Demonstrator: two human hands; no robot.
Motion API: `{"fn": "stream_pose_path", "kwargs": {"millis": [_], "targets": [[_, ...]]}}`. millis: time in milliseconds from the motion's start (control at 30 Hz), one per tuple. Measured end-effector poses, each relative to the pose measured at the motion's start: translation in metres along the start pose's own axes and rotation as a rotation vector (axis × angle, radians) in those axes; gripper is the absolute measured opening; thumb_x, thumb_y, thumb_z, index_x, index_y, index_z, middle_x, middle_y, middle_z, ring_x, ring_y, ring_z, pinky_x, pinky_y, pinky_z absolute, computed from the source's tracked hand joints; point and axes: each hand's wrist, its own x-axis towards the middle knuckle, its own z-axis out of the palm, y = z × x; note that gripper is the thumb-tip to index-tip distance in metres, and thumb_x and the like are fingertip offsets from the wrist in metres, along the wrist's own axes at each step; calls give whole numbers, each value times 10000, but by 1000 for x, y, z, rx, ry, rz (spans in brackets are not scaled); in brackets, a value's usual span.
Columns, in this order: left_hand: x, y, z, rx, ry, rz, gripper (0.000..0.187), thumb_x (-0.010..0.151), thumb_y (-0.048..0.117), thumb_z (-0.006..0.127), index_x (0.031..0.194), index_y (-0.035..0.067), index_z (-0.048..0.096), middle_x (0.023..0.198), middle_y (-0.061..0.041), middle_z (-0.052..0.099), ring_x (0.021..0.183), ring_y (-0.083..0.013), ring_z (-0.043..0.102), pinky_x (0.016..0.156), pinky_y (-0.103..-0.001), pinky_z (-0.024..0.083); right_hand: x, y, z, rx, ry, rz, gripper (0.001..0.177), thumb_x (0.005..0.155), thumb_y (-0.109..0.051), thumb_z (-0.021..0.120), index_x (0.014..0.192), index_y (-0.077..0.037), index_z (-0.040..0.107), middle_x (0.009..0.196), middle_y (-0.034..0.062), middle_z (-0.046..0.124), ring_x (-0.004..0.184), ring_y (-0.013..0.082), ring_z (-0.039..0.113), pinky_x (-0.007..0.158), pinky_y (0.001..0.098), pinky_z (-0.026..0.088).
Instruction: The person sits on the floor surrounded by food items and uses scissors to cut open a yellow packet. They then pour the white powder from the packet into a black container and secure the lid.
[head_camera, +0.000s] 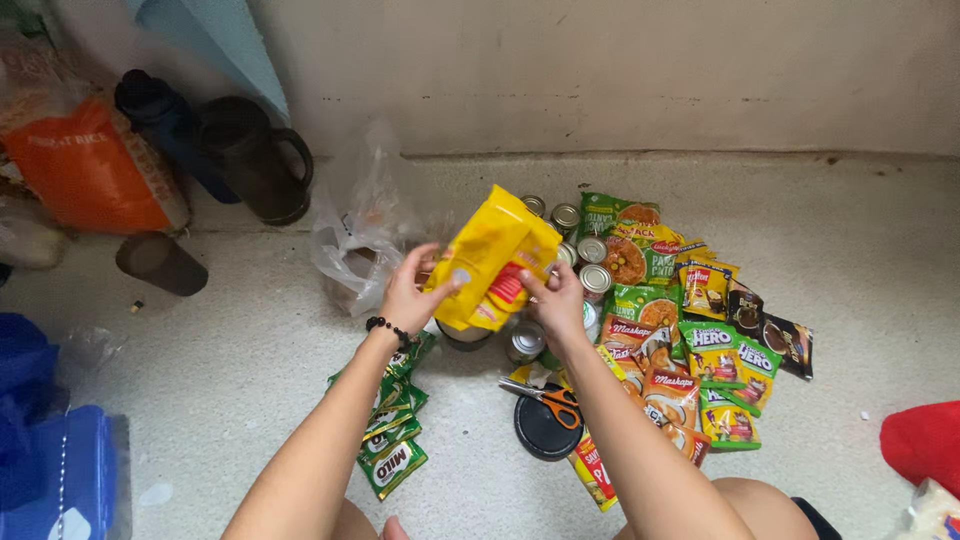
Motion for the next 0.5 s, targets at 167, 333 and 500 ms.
{"fn": "stream_pose_path", "kwargs": {"millis": [167,333,500], "targets": [[12,12,-3,-181,-34,-125,554,993,231,642,1534,195,529,964,-55,730,890,-92,636,832,-282,542,6,-16,2,141,161,83,628,874,-15,693,1348,-167,311,1020,163,736,836,243,749,637,386,650],[22,17,-17,-380,-128,-86,643,883,90,457,1505,197,581,1009,-26,736,912,-122,667,822,-302,553,16,-27,-10,146,29,146,484,873,-21,735,1324,-81,569,997,137,735,808,219,741,620,336,619],[17,30,-11,79,-53,291,696,707,102,809,1371,166,611,1277,-111,563,1036,-198,637,907,-334,543,15,-37,-17,31,-185,292,313,965,-154,693,1248,-21,683,973,90,750,763,182,714,573,297,572]]}}
